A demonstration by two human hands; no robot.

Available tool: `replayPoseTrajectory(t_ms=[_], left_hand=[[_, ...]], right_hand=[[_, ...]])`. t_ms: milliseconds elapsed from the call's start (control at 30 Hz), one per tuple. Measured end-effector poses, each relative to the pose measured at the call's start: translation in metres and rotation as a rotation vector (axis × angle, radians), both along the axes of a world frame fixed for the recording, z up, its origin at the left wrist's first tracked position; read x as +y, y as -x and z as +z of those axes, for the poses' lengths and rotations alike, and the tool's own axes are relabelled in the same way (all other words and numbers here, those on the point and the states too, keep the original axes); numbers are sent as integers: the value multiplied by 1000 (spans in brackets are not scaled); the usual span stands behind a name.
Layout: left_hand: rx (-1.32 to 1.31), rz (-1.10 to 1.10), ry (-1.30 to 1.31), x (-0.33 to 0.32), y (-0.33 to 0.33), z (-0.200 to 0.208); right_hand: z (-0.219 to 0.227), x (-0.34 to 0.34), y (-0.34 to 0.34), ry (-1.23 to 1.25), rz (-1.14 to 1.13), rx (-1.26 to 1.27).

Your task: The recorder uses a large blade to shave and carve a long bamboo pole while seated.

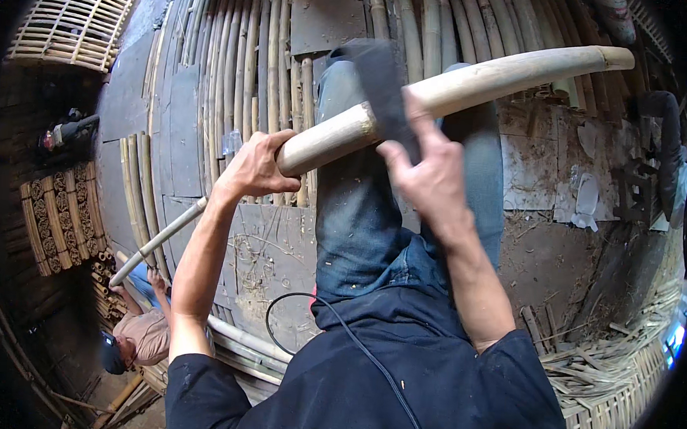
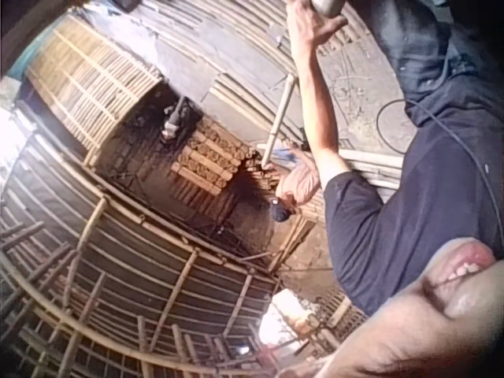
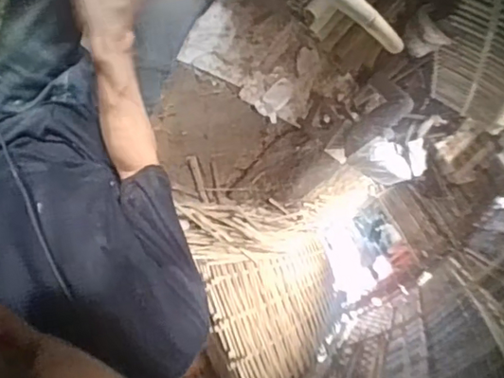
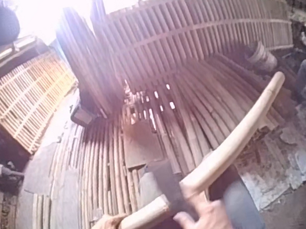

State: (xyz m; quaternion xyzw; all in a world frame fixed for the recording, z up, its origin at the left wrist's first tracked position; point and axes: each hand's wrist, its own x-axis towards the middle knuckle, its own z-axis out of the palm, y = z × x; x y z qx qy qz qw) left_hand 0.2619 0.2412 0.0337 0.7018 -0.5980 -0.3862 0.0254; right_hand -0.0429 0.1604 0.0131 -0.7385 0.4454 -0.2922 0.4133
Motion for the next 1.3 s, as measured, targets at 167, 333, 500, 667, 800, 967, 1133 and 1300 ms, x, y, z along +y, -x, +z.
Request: replayPoseTrajectory(t_ms=[167,333,500,667,800,967,1133,1300], left_hand=[[-20,-6,214,22,1,-16],[-43,60,127,17,24,-10],[-68,-1,276,30,13,-18],[-40,9,278,22,21,-13],[-11,-3,290,32,8,-16],[40,76,140,14,24,-5],[80,14,219,25,5,-25],[144,12,47,-1,6,-8]], right_hand=[[-11,4,-12,38,-4,24],[-1,-1,-3,100,-69,158],[-13,-4,-3,19,-15,6],[-3,-4,5,17,-72,82],[-9,12,-11,-24,36,83],[-11,-3,7,42,-118,41],[-13,41,-30,-39,159,115],[0,-3,2,33,-117,36]])
